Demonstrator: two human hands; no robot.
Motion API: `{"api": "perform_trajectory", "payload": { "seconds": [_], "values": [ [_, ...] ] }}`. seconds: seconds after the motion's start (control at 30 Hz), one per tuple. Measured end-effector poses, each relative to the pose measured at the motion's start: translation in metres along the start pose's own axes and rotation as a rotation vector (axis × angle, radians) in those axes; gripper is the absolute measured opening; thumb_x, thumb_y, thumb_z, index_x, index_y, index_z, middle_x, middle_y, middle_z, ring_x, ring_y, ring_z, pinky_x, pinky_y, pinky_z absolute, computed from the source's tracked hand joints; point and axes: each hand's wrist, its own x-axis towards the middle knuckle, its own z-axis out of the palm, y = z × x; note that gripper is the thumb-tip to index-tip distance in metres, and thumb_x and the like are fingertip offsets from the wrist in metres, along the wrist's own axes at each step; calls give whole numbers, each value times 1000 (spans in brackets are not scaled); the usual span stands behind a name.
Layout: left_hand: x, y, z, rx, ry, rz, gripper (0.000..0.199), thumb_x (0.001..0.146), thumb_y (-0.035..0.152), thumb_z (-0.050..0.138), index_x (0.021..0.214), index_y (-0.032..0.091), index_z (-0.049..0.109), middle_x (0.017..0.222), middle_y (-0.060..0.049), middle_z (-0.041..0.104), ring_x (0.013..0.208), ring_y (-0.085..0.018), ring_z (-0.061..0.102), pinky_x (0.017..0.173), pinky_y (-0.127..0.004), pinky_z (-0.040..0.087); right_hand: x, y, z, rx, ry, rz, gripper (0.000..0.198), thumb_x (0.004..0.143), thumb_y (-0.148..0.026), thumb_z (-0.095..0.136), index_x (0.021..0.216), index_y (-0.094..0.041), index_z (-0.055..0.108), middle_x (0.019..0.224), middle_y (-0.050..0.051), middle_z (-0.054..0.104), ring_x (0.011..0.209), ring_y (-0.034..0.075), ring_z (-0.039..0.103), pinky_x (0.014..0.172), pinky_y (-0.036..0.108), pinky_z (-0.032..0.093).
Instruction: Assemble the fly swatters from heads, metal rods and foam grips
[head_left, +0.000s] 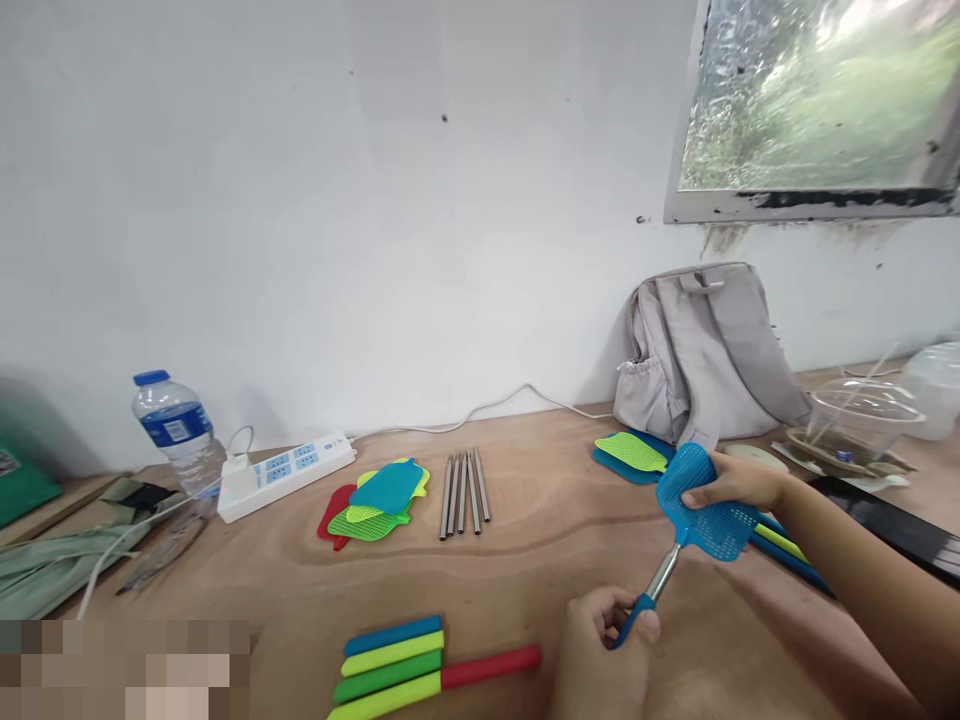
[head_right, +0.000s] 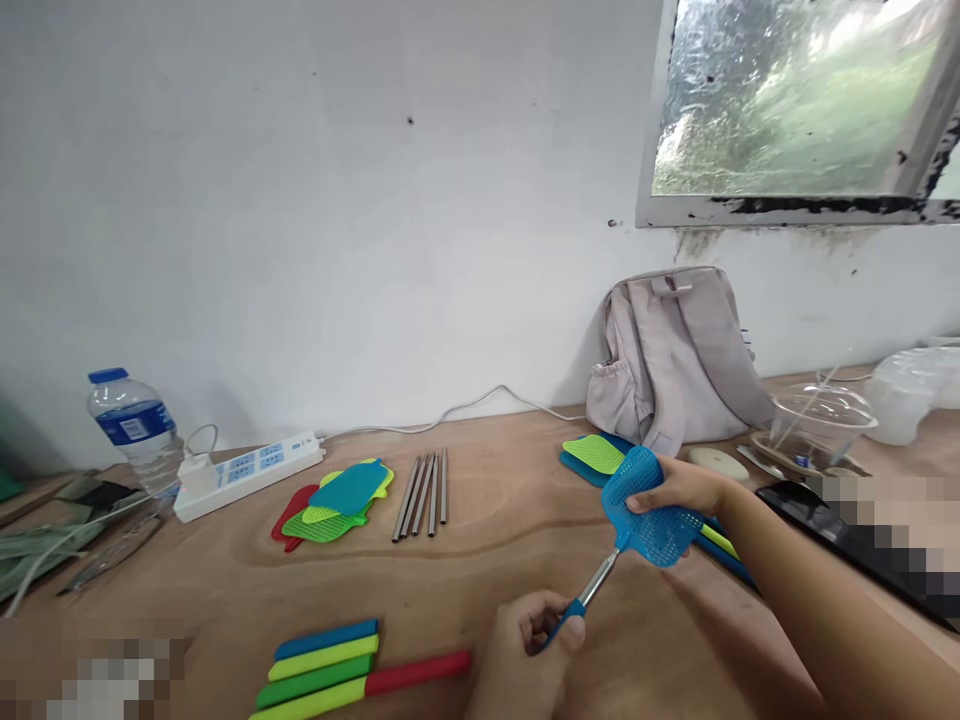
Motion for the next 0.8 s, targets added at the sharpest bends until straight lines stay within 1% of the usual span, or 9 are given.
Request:
{"api": "perform_trajectory", "payload": {
  "seconds": [0.13, 0.27, 0.37, 0.43, 0.53, 0.6, 0.63, 0.7, 0.8],
  "values": [
    [1, 4, -1, -21, -5, -36, 18, 70, 28, 60, 78, 12, 63, 66, 1, 52, 61, -11, 44, 59, -23, 33, -2, -3, -2, -34, -39, 9, 34, 47, -32, 75, 74, -16, 64, 71, 7, 69, 63, 21, 64, 59, 29, 52],
    [0, 11, 0, -67, -27, -49, 19, 69, 27, 61, 82, 13, 60, 65, 3, 49, 57, -9, 40, 56, -22, 31, -3, -10, -8, -17, 17, -13, 37, 44, -32, 77, 75, -18, 60, 70, 7, 68, 64, 23, 64, 59, 32, 52],
    [-4, 13, 0, -87, -52, 22, 23, 72, 32, 59, 86, 13, 59, 69, 2, 50, 60, -10, 41, 58, -22, 31, -4, -23, -11, -30, 59, -149, 39, 47, -38, 76, 76, -19, 58, 69, 6, 66, 63, 23, 62, 59, 34, 51],
    [-8, 13, 0, -101, -44, 99, 29, 75, 39, 55, 89, 14, 58, 74, 0, 51, 67, -11, 43, 63, -22, 33, -6, -35, -11, -53, 281, -413, 38, 53, -43, 71, 80, -20, 57, 75, 6, 64, 71, 22, 61, 64, 33, 49],
    [-11, 13, -3, -169, 40, 192, 40, 79, 50, 46, 97, 16, 54, 83, -2, 52, 77, -14, 46, 71, -23, 35, -13, -53, -5, -222, 875, -807, 27, 62, -43, 66, 75, -22, 55, 79, 4, 60, 80, 19, 56, 77, 31, 43],
    [-10, 13, -5, -236, 130, 189, 44, 80, 54, 43, 103, 18, 50, 85, -2, 52, 79, -14, 47, 71, -23, 36, -21, -62, 9, -346, 987, -898, 23, 68, -42, 62, 66, -22, 52, 67, 2, 55, 70, 16, 52, 72, 29, 41],
    [-8, 12, -6, -268, 169, 162, 44, 80, 54, 42, 106, 18, 48, 84, -1, 52, 78, -14, 48, 70, -23, 37, -24, -65, 20, -383, 913, -899, 24, 70, -44, 58, 63, -22, 51, 59, 1, 51, 62, 15, 49, 65, 28, 41],
    [-5, 12, -9, -313, 214, 94, 42, 82, 50, 41, 110, 18, 44, 81, -1, 53, 75, -13, 49, 68, -23, 38, -30, -66, 52, -415, 624, -827, 30, 75, -47, 50, 61, -21, 52, 54, -1, 47, 53, 13, 45, 52, 25, 37],
    [-4, 14, -10, -310, 244, 95, 37, 84, 38, 41, 115, 18, 41, 87, -4, 56, 82, -15, 53, 74, -26, 39, -33, -54, 111, -493, 178, -630, 35, 76, -47, 49, 55, -19, 50, 53, -1, 50, 49, 12, 46, 45, 23, 34]
  ]
}}
